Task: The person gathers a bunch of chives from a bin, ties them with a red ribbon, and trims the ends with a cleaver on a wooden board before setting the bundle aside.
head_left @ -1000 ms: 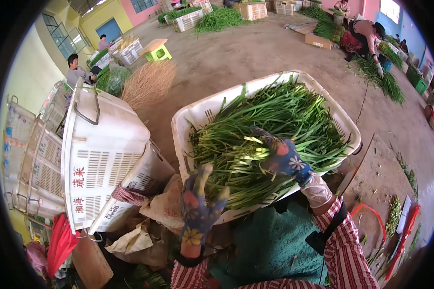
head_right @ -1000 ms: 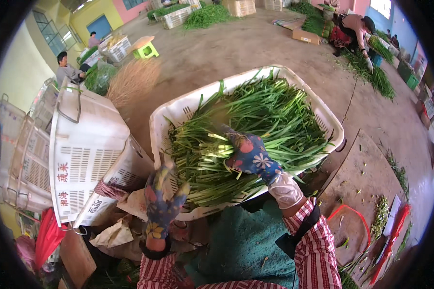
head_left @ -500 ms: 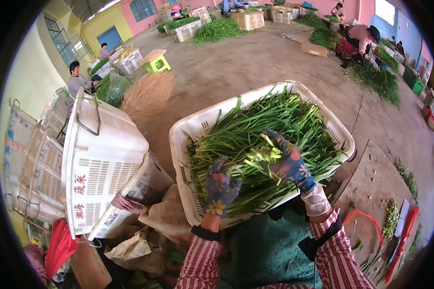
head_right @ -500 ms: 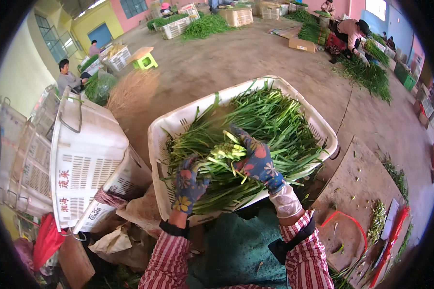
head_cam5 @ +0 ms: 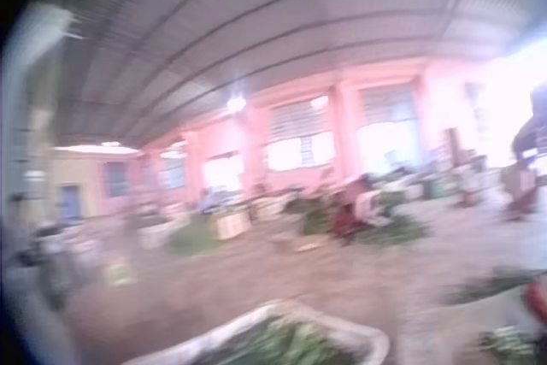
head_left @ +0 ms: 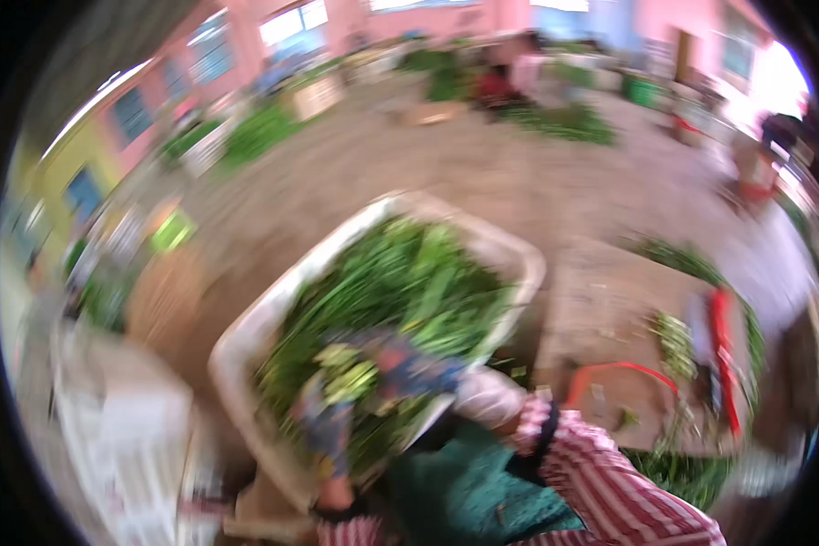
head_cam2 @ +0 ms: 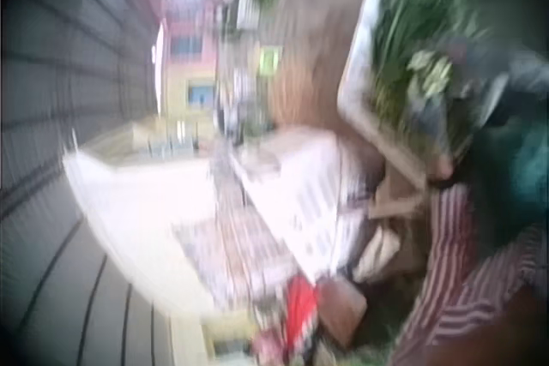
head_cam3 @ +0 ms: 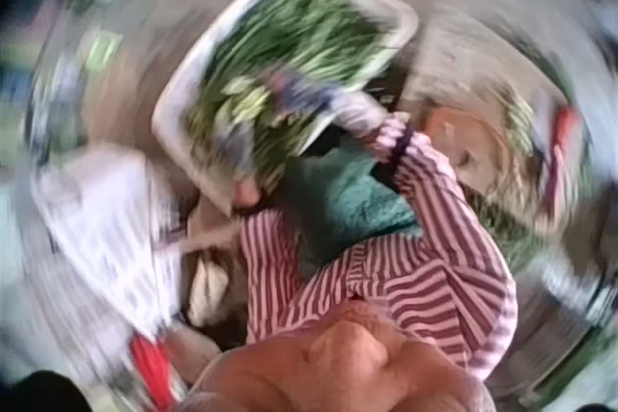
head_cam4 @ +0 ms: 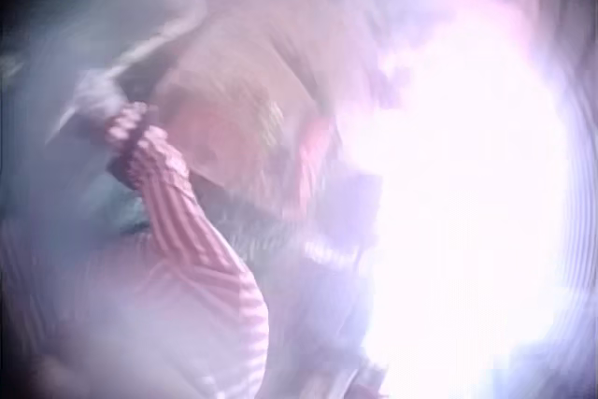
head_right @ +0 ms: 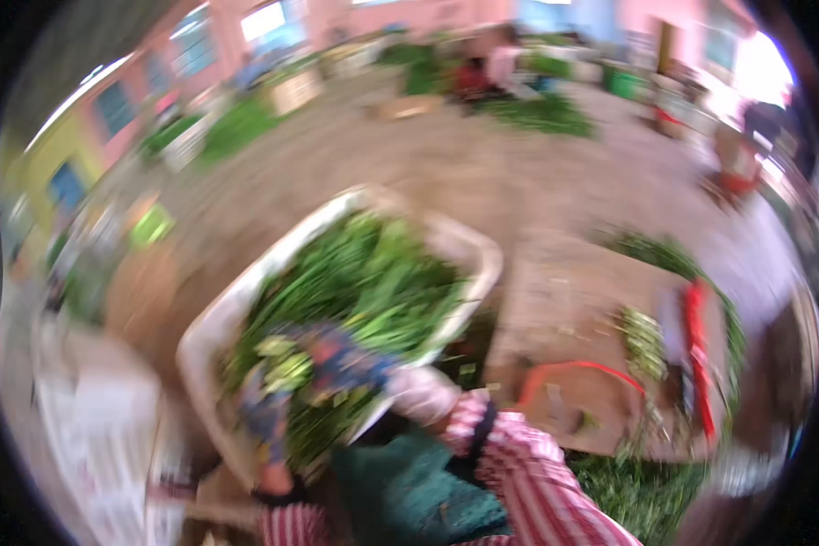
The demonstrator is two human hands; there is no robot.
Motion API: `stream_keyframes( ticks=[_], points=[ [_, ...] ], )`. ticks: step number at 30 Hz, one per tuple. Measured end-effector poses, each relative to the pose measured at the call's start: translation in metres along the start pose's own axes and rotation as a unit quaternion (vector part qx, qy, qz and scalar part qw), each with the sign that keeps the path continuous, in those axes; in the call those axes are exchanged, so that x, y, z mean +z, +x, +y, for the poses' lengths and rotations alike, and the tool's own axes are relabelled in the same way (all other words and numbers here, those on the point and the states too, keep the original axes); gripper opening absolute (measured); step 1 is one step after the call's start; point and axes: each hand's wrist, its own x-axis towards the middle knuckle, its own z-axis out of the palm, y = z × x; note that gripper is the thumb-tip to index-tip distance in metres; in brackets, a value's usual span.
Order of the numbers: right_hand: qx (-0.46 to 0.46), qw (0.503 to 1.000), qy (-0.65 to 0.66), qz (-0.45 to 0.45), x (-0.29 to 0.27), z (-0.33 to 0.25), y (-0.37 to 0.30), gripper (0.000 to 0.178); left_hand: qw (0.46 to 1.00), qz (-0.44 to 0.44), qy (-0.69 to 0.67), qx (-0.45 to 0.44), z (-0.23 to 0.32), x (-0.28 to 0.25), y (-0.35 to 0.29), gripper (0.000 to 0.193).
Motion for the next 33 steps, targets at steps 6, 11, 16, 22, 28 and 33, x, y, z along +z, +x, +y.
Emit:
stream_keyframes(
  ticks=[6,11,16,22,28,33],
  points=[
    [-0.248,0.782,-0.57,-0.033,0.065,-0.019,0.062,0.091,0.988,0.011,-0.143,-0.057,-0.096,-0.032,0.004,0.046],
    [-0.163,0.776,-0.608,-0.023,0.058,-0.028,0.044,0.087,0.999,0.031,-0.015,-0.03,-0.046,0.0,0.001,0.047],
    [-0.225,0.777,-0.587,0.029,0.053,0.004,0.065,0.088,0.993,0.076,0.09,0.002,-0.049,0.003,-0.002,0.048],
    [-0.277,0.851,-0.445,0.033,0.038,-0.038,0.063,0.06,0.972,0.024,0.204,0.117,-0.01,0.05,0.008,0.052],
    [-0.211,0.916,-0.336,0.053,0.039,-0.036,0.066,0.051,0.848,-0.2,0.49,0.044,-0.015,0.046,0.006,0.056],
    [-0.172,0.978,-0.065,0.094,0.065,-0.05,0.068,0.057,0.856,-0.219,0.468,0.004,-0.052,0.033,-0.014,0.053]
  ],
)
